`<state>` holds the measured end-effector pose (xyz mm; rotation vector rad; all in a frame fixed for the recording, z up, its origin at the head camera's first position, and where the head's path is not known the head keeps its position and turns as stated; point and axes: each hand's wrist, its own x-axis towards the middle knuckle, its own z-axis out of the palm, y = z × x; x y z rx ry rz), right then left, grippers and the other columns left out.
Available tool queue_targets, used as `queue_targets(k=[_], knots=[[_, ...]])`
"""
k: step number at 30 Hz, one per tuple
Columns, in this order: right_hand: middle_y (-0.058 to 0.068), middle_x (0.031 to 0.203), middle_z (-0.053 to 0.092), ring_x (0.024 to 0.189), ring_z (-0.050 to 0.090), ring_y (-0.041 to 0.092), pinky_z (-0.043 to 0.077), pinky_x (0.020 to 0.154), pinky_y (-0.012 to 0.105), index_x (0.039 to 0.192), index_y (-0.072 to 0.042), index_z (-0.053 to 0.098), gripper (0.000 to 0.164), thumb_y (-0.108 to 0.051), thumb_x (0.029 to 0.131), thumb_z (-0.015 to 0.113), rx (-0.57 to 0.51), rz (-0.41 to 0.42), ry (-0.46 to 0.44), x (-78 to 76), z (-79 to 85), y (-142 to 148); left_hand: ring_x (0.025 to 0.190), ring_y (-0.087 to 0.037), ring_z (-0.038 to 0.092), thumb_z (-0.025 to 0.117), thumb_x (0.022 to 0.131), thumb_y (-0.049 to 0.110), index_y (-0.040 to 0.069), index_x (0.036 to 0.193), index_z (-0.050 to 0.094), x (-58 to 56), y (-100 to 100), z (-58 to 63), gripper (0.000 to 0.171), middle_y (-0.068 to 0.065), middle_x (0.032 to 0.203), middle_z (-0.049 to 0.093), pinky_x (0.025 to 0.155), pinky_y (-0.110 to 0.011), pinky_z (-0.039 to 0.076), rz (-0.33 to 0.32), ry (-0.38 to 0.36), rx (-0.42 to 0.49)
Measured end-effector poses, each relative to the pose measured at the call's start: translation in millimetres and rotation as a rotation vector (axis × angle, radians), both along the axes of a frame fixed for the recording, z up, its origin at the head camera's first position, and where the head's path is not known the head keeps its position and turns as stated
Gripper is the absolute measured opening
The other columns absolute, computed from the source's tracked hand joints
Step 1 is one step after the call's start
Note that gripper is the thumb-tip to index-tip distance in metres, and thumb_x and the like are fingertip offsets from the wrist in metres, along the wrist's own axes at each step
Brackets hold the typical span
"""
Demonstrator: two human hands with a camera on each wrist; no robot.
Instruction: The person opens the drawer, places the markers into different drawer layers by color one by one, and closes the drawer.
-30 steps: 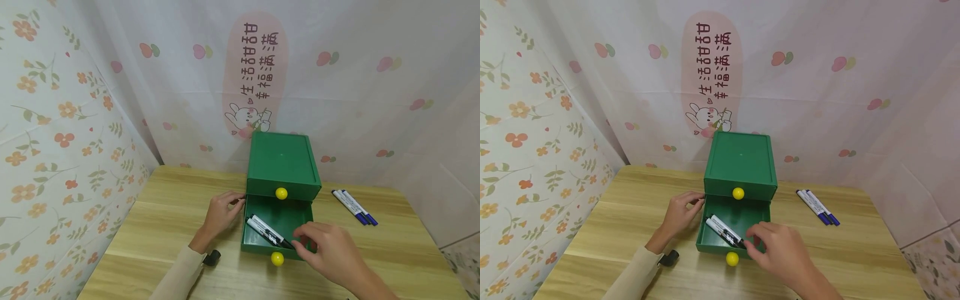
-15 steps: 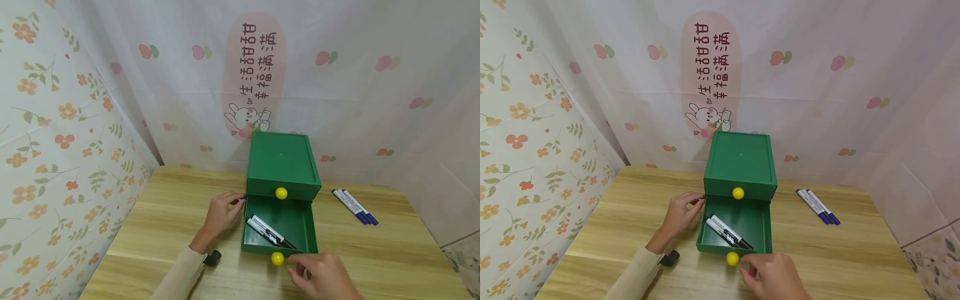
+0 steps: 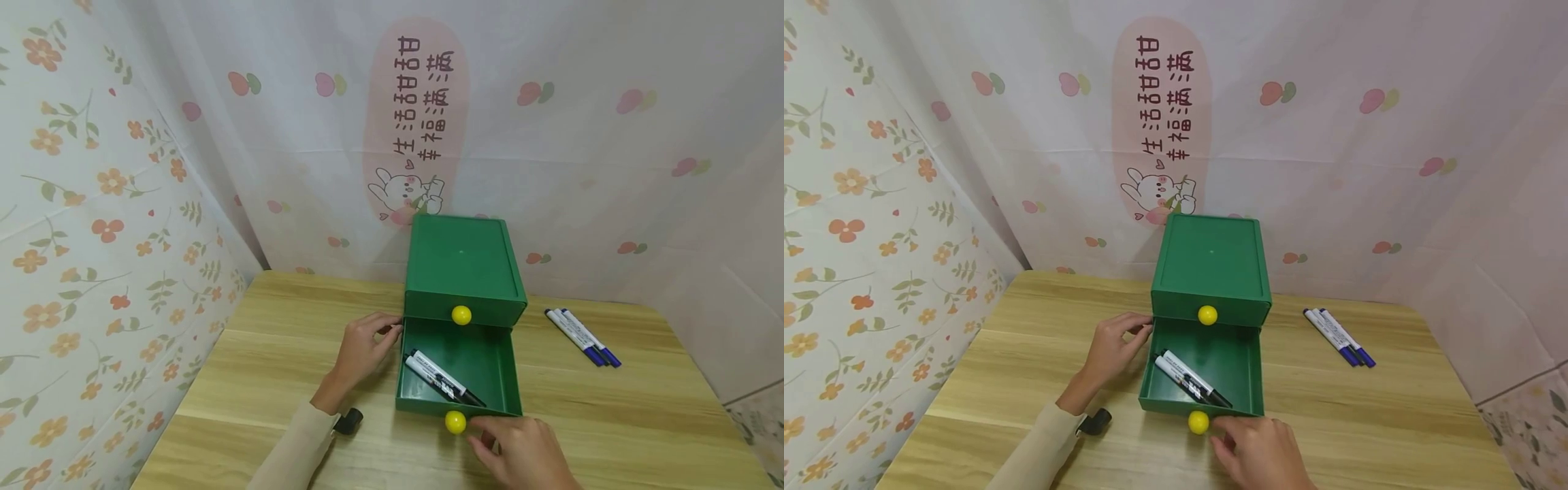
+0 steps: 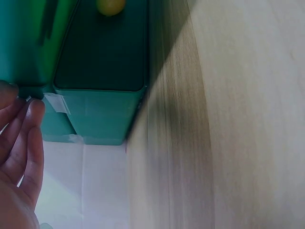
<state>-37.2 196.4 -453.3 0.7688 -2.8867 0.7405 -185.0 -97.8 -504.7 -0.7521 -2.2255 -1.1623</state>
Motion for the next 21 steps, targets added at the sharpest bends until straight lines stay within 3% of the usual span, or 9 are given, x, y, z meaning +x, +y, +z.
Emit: queue_targets(k=[8, 14, 21], knots=[[-0.025, 0.069, 0.059, 0.059, 0.046, -0.008, 0.049, 0.057, 0.02, 0.102, -0.019, 0.084, 0.022, -0.035, 0.091, 0.093, 0.019, -0.044, -0.018, 1.1, -4.3, -6, 0.088, -0.018, 0.079, 0.08, 0.1, 0.004, 0.0, 0.114, 0.084, -0.2, 1, 1.3, 0.015, -0.01, 0.109, 0.082, 0.079, -0.032, 0.066, -0.004, 0.002, -0.007], [-0.027, 0.066, 0.051, 0.057, 0.041, -0.009, 0.043, 0.053, 0.019, 0.094, -0.021, 0.083, 0.019, -0.035, 0.088, 0.095, -0.011, -0.084, 0.068, 3.5, -7.6, -11, 0.088, -0.018, 0.079, 0.08, 0.1, 0.003, -0.001, 0.114, 0.083, -0.4, 1, 1.0, 0.015, -0.011, 0.108, 0.082, 0.079, -0.031, 0.065, -0.005, 0.01, -0.01], [-0.025, 0.064, 0.049, 0.056, 0.039, -0.007, 0.041, 0.052, 0.019, 0.092, -0.02, 0.083, 0.018, -0.035, 0.09, 0.093, -0.017, -0.108, 0.066, 1.5, -6.8, -14, 0.086, -0.018, 0.079, 0.08, 0.099, 0.0, -0.002, 0.113, 0.083, -0.1, 0, -1.1, 0.015, -0.011, 0.107, 0.082, 0.077, -0.031, 0.065, -0.004, 0.027, 0.002]])
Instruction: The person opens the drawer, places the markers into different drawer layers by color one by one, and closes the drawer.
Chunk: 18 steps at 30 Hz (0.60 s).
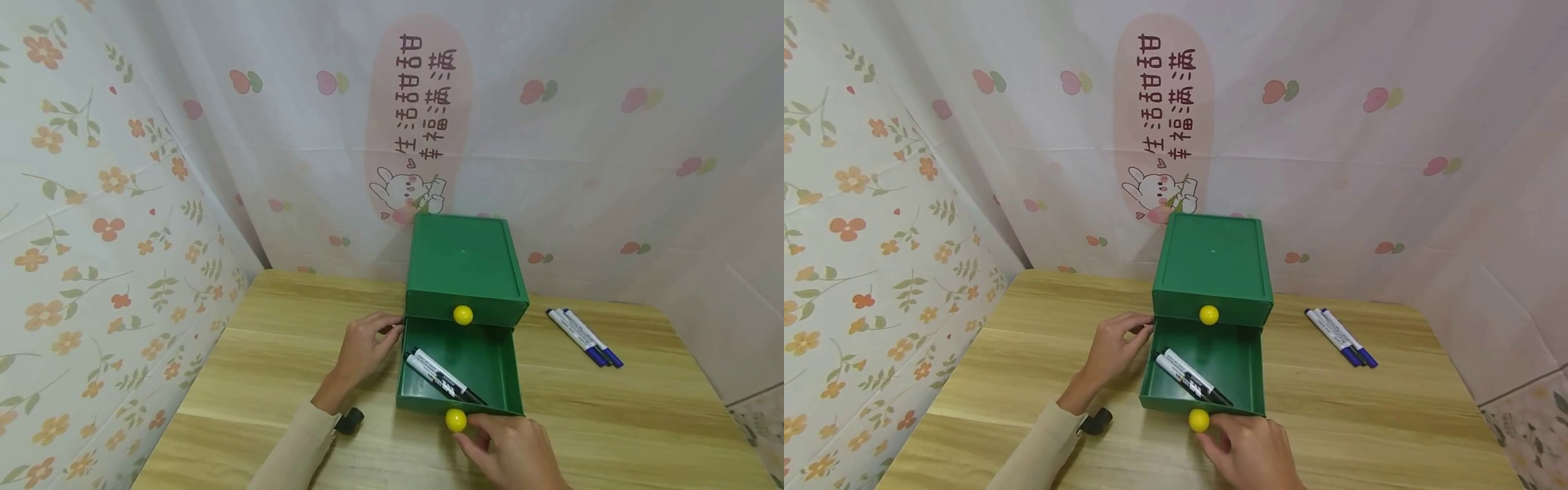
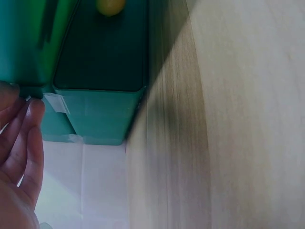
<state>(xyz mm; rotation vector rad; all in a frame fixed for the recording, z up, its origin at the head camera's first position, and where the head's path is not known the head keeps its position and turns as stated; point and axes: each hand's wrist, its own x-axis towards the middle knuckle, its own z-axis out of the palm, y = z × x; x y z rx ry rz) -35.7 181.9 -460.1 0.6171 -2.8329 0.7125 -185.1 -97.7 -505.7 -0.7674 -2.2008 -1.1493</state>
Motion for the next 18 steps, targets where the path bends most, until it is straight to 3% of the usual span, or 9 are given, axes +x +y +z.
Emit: queue_targets(k=[8, 18], knots=[[-0.027, 0.063, 0.048, 0.055, 0.04, -0.008, 0.041, 0.051, 0.018, 0.089, -0.017, 0.083, 0.016, -0.025, 0.086, 0.096, -0.066, -0.032, 0.063, -6.5, 2.8, -5, 0.084, -0.017, 0.079, 0.079, 0.099, 0.0, -0.002, 0.113, 0.083, -0.5, 0, -1.1, 0.014, -0.011, 0.106, 0.082, 0.075, -0.031, 0.065, -0.005, 0.022, 0.003], [-0.023, 0.064, 0.051, 0.057, 0.043, -0.005, 0.044, 0.054, 0.02, 0.091, -0.016, 0.084, 0.014, -0.023, 0.088, 0.096, -0.053, -0.087, 0.021, -22.9, 9.8, -8, 0.085, -0.019, 0.079, 0.08, 0.099, 0.0, -0.003, 0.113, 0.083, 0.4, 1, -0.4, 0.015, -0.011, 0.106, 0.082, 0.074, -0.032, 0.066, 0.0, 0.01, 0.002]])
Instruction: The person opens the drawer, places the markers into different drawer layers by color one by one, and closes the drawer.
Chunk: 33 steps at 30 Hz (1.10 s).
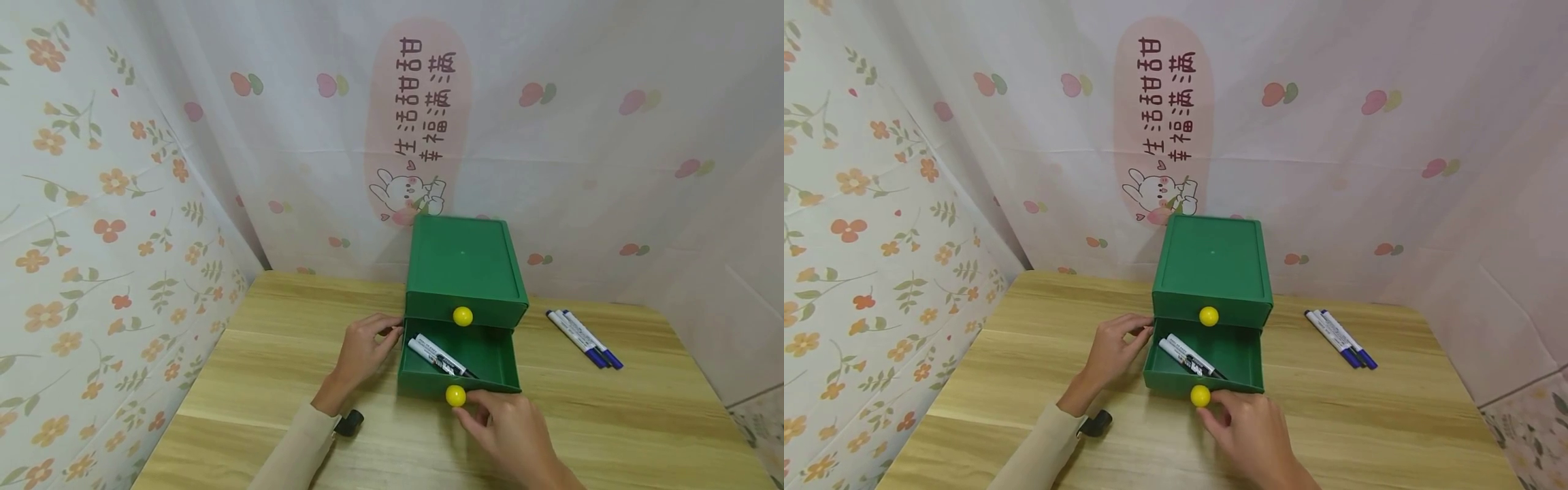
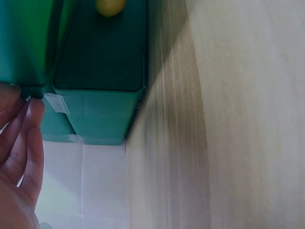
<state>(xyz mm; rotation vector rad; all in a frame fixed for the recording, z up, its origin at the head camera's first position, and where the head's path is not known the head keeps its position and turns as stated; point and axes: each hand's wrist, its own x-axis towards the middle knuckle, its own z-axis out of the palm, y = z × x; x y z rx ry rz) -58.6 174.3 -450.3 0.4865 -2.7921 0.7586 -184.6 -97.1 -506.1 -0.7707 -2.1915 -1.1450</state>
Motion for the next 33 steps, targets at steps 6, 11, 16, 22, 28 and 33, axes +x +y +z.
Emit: queue_targets(k=[6, 11, 16, 22, 28, 33], knots=[[-0.021, 0.063, 0.051, 0.056, 0.041, -0.005, 0.042, 0.052, 0.02, 0.089, -0.014, 0.083, 0.015, -0.02, 0.086, 0.096, -0.012, 0.013, 0.092, -15.1, -3.8, 2, 0.085, -0.018, 0.079, 0.08, 0.099, 0.002, -0.002, 0.113, 0.084, 1.7, 0, 2.1, 0.015, -0.011, 0.106, 0.082, 0.075, -0.033, 0.066, -0.005, -0.031, 0.006], [-0.02, 0.063, 0.052, 0.055, 0.041, -0.005, 0.041, 0.052, 0.02, 0.09, -0.013, 0.084, 0.015, -0.022, 0.087, 0.096, -0.007, 0.015, 0.122, -26.7, -6.2, 3, 0.085, -0.018, 0.078, 0.078, 0.1, 0.002, -0.002, 0.114, 0.084, 2.5, 0, 2.3, 0.015, -0.01, 0.106, 0.082, 0.075, -0.033, 0.065, -0.015, -0.038, 0.022], [-0.018, 0.061, 0.054, 0.054, 0.041, -0.005, 0.041, 0.05, 0.02, 0.091, -0.009, 0.084, 0.018, -0.021, 0.086, 0.097, 0.004, 0.017, 0.168, -38.6, -8.4, 4, 0.086, -0.018, 0.078, 0.077, 0.102, 0.004, -0.001, 0.113, 0.084, 2.5, 0, 1.6, 0.014, -0.01, 0.106, 0.082, 0.075, -0.033, 0.065, -0.019, -0.039, 0.032], [-0.014, 0.061, 0.057, 0.053, 0.043, -0.004, 0.04, 0.049, 0.021, 0.092, -0.005, 0.084, 0.019, -0.019, 0.086, 0.096, 0.011, 0.014, 0.194, -52.2, -10.5, 5, 0.088, -0.018, 0.078, 0.072, 0.106, 0.008, -0.001, 0.112, 0.084, 2.7, 0, 2.5, 0.016, -0.009, 0.105, 0.082, 0.075, -0.033, 0.065, -0.023, -0.058, 0.041], [-0.014, 0.06, 0.056, 0.052, 0.043, -0.003, 0.039, 0.048, 0.022, 0.092, -0.006, 0.084, 0.019, -0.02, 0.087, 0.096, 0.017, 0.016, 0.236, -63.5, -11.4, 5, 0.09, -0.02, 0.079, 0.068, 0.109, 0.01, 0.0, 0.112, 0.084, 2.6, 0, 2.9, 0.019, -0.009, 0.106, 0.082, 0.076, -0.037, 0.066, -0.028, -0.063, 0.052], [-0.011, 0.059, 0.055, 0.051, 0.044, 0.0, 0.039, 0.048, 0.023, 0.091, -0.004, 0.083, 0.021, -0.018, 0.086, 0.097, 0.014, 0.01, 0.268, -70.9, -14.1, 5, 0.087, -0.019, 0.077, 0.071, 0.107, 0.01, 0.0, 0.112, 0.084, 2.2, -1, 1.4, 0.017, -0.009, 0.106, 0.082, 0.074, -0.037, 0.065, -0.032, -0.071, 0.059]])
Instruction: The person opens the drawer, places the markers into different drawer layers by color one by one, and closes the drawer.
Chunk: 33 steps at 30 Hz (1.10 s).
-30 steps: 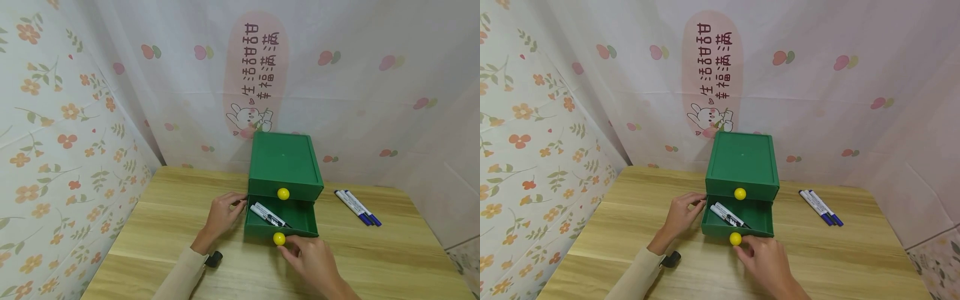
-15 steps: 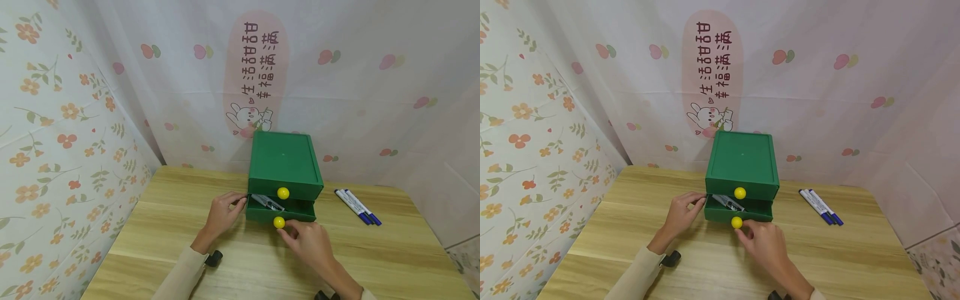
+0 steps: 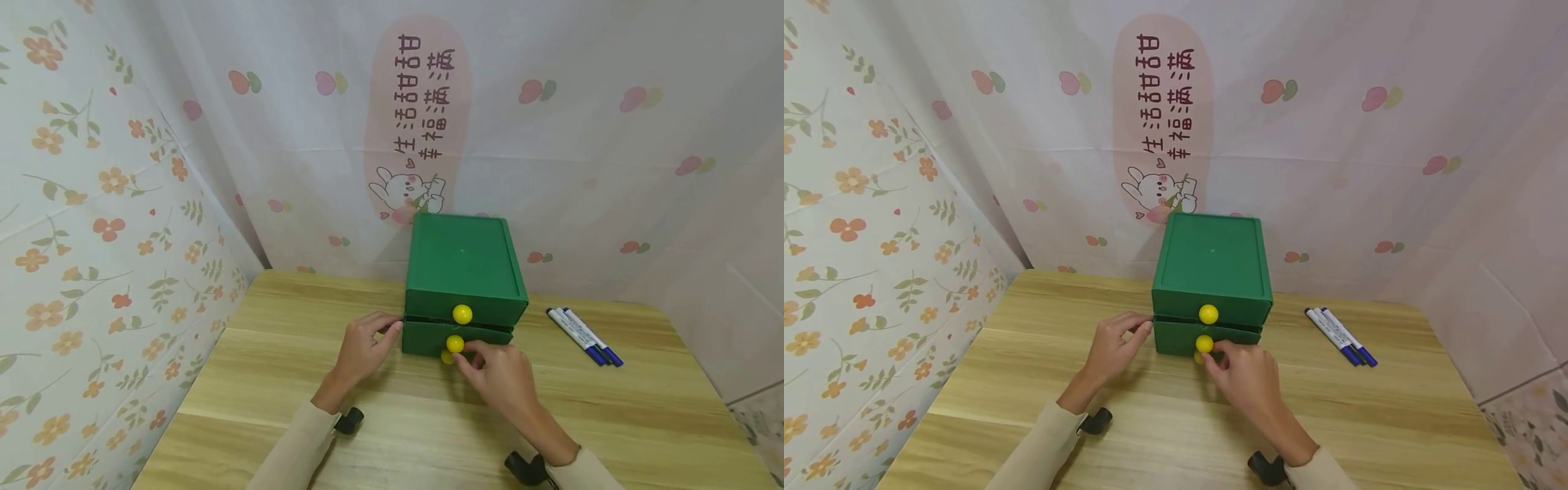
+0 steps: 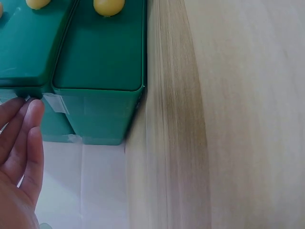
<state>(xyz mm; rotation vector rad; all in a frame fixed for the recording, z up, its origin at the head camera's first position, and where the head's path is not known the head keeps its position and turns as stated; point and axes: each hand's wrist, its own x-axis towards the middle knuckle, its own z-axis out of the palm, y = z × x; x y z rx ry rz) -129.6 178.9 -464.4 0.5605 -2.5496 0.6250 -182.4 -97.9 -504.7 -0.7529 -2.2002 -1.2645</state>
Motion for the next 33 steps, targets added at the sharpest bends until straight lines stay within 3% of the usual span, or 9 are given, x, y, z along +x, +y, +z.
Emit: queue_targets(k=[9, 14, 23, 29, 33], knots=[[-0.008, 0.059, 0.058, 0.05, 0.047, 0.002, 0.04, 0.048, 0.024, 0.089, -0.003, 0.082, 0.02, -0.016, 0.084, 0.096, -0.021, -0.001, 0.056, -7.2, -4.1, 0, 0.085, -0.019, 0.078, 0.078, 0.102, 0.011, 0.0, 0.109, 0.084, -0.5, 3, 1.4, 0.014, -0.009, 0.104, 0.082, 0.074, -0.036, 0.066, 0.015, 0.01, -0.007], [-0.01, 0.058, 0.055, 0.05, 0.045, 0.001, 0.04, 0.048, 0.024, 0.089, -0.002, 0.082, 0.019, -0.015, 0.085, 0.096, -0.062, -0.007, 0.044, -8.7, -8.1, -1, 0.083, -0.019, 0.078, 0.08, 0.1, 0.009, 0.0, 0.107, 0.084, -0.9, 4, 2.0, 0.012, -0.009, 0.102, 0.082, 0.073, -0.037, 0.066, 0.027, 0.013, -0.006], [-0.012, 0.059, 0.058, 0.051, 0.045, 0.0, 0.041, 0.049, 0.025, 0.087, -0.004, 0.085, 0.014, -0.014, 0.085, 0.095, -0.099, -0.05, -0.095, -7.8, -23.6, -2, 0.083, -0.019, 0.078, 0.081, 0.1, 0.009, 0.0, 0.107, 0.084, -0.9, 4, 2.0, 0.012, -0.009, 0.102, 0.082, 0.073, -0.037, 0.066, 0.039, 0.005, -0.018], [-0.009, 0.065, 0.069, 0.052, 0.05, 0.002, 0.045, 0.048, 0.027, 0.09, -0.006, 0.087, 0.017, -0.021, 0.088, 0.094, -0.12, -0.082, -0.229, -8.2, -35.4, -6, 0.081, -0.019, 0.078, 0.082, 0.1, 0.007, -0.001, 0.107, 0.084, -1.8, 3, -0.1, 0.011, -0.009, 0.101, 0.082, 0.072, -0.037, 0.066, 0.039, 0.028, -0.011], [-0.01, 0.064, 0.068, 0.05, 0.049, 0.003, 0.043, 0.046, 0.026, 0.09, -0.007, 0.087, 0.021, -0.027, 0.088, 0.095, -0.142, -0.111, -0.293, -10.6, -41.2, -9, 0.081, -0.019, 0.078, 0.081, 0.099, 0.006, -0.001, 0.107, 0.083, -2.2, 4, -1.9, 0.01, -0.01, 0.101, 0.082, 0.071, -0.041, 0.067, 0.028, 0.037, -0.003]])
